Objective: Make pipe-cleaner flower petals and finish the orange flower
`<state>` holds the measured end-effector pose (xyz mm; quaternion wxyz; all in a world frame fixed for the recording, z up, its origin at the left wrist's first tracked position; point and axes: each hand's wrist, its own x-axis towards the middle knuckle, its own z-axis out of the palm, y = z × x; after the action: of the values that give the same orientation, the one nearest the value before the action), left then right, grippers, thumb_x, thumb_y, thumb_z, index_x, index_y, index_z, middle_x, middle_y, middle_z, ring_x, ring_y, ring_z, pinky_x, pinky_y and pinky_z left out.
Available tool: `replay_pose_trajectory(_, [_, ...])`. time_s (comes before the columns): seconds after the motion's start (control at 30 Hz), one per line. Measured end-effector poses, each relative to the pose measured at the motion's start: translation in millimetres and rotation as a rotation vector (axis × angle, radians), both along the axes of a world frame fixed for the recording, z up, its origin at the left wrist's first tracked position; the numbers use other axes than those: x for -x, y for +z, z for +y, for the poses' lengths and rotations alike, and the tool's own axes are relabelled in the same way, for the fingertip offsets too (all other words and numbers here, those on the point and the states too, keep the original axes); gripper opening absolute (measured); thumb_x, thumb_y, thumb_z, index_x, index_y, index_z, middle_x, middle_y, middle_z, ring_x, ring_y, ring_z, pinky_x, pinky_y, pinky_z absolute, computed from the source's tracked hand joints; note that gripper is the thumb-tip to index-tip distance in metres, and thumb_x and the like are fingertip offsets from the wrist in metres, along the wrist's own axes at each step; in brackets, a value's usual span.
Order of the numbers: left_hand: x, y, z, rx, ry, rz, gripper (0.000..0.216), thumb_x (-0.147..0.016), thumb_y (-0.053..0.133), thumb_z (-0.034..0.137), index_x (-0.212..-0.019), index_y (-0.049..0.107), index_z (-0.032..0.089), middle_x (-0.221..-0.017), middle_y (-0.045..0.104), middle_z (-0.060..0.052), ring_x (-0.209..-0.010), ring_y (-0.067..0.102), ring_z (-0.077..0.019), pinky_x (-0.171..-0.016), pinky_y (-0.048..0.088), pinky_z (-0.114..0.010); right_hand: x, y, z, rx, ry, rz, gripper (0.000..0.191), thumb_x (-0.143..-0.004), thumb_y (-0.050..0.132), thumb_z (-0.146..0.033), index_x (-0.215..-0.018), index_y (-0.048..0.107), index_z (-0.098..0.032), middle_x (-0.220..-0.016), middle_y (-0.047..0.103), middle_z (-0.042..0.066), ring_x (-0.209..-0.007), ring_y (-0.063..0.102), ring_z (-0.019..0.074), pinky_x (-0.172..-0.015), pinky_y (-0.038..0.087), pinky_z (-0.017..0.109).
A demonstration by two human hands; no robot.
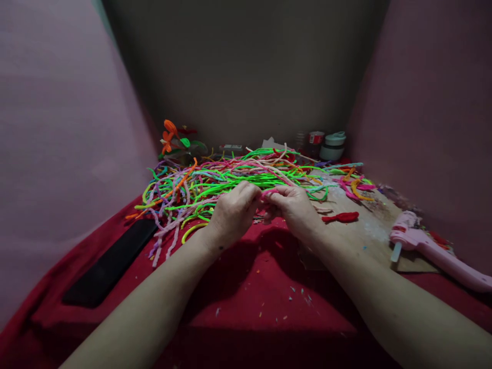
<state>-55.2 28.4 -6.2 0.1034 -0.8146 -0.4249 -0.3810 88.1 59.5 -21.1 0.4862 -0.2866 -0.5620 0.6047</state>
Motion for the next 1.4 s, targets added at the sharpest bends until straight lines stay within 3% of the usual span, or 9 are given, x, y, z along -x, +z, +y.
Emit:
replay_pose_trajectory(0.23, [1, 9.7, 3, 0.279, -0.199, -0.364, 0.019, -0.069, 0.062, 0.018, -0.056, 0.048, 0.015, -0.073, 0.053, -0.002, -0.07, 0.05, -0.0116, -0.062, 0.04, -0.023, -5, 0.1, 5, -0.064, 0.21, -0.068, 0.02, -0.07, 0.059, -0.033, -0.068, 0.059, -0.013, -0.055, 0.058, -0.001, -0.039, 0.053, 0.0089, -0.036, 0.04, 0.02])
replay_pose_trajectory(0.37, [0, 12.0, 0, 0.627, -0.239, -0.522, 0.014, -0.069, 0.062, 0.021, -0.064, 0.05, 0.015, -0.058, 0.05, 0.003, -0.054, 0.046, -0.009, -0.052, 0.037, -0.022, -5, 0.0, 4, -0.003, 0.234, -0.034, 0.024, -0.071, 0.06, -0.036, -0.063, 0.056, -0.014, -0.05, 0.054, -0.003, -0.034, 0.046, 0.007, -0.031, 0.038, 0.019])
replay_pose_trajectory(0.43, [-1, 12.0, 0, 0.716, -0.242, -0.566, 0.012, -0.07, 0.06, 0.022, -0.069, 0.049, 0.016, -0.055, 0.048, 0.005, -0.049, 0.044, -0.0075, -0.049, 0.036, -0.021, -4, -0.3, 4, 0.034, 0.202, -0.009, 0.025, -0.07, 0.062, -0.036, -0.061, 0.054, -0.015, -0.047, 0.051, -0.004, -0.031, 0.042, 0.006, -0.03, 0.036, 0.019])
replay_pose_trajectory(0.57, [-4, 10.8, 0, 0.702, -0.267, -0.615, 0.016, -0.069, 0.06, 0.02, -0.069, 0.046, 0.016, -0.064, 0.051, 0.004, -0.058, 0.049, -0.0082, -0.055, 0.039, -0.021, -3, -0.3, 4, 0.092, 0.164, 0.033, 0.024, -0.066, 0.066, -0.036, -0.063, 0.055, -0.014, -0.044, 0.049, -0.006, -0.031, 0.04, 0.0051, -0.03, 0.036, 0.018])
replay_pose_trajectory(0.8, [-4, 1.4, 8, 0.71, -0.268, -0.678, 0.021, -0.069, 0.061, 0.021, -0.081, 0.044, 0.016, -0.073, 0.054, 0.002, -0.066, 0.053, -0.0101, -0.063, 0.043, -0.023, -3, 0.3, 8, 0.257, 0.222, 0.079, 0.024, -0.066, 0.067, -0.034, -0.067, 0.056, -0.013, -0.042, 0.05, -0.005, -0.03, 0.04, 0.005, -0.028, 0.035, 0.017])
replay_pose_trajectory(0.97, [-1, -5.2, 12, 0.678, -0.278, -0.553, 0.021, -0.072, 0.058, 0.022, -0.087, 0.045, 0.017, -0.079, 0.056, 0.0, -0.07, 0.054, -0.0106, -0.065, 0.043, -0.023, -3, -1.3, 9, 0.274, 0.213, 0.123, 0.019, -0.067, 0.066, -0.029, -0.068, 0.057, -0.012, -0.042, 0.051, -0.005, -0.029, 0.039, 0.004, -0.028, 0.035, 0.016])
replay_pose_trajectory(1.13, [3, -6.7, 10, 0.579, -0.116, -0.209, 0.022, -0.075, 0.055, 0.025, -0.094, 0.048, 0.018, -0.077, 0.058, 0.001, -0.066, 0.053, -0.0111, -0.06, 0.039, -0.022, -3, -2.8, 7, 0.288, 0.322, 0.121, 0.02, -0.067, 0.066, -0.03, -0.064, 0.057, -0.012, -0.042, 0.051, -0.005, -0.03, 0.039, 0.0041, -0.029, 0.036, 0.016])
replay_pose_trajectory(1.27, [7, 3.2, 6, 0.526, -0.043, -0.011, 0.017, -0.076, 0.05, 0.023, -0.091, 0.052, 0.017, -0.073, 0.059, 0.001, -0.063, 0.05, -0.0109, -0.058, 0.036, -0.02, -5, -1.4, 9, 0.312, 0.324, 0.163, 0.017, -0.069, 0.064, -0.027, -0.067, 0.058, -0.012, -0.043, 0.051, -0.005, -0.031, 0.04, 0.0045, -0.03, 0.037, 0.016])
replay_pose_trajectory(1.4, [16, 17.7, 3, 0.658, -0.1, 0.066, 0.015, -0.074, 0.051, 0.026, -0.081, 0.059, 0.016, -0.07, 0.058, 0.001, -0.066, 0.05, -0.0112, -0.059, 0.036, -0.019, -6, 1.4, 11, 0.364, 0.244, 0.203, 0.012, -0.074, 0.058, -0.023, -0.068, 0.054, -0.014, -0.042, 0.051, -0.005, -0.03, 0.039, 0.0052, -0.029, 0.037, 0.017])
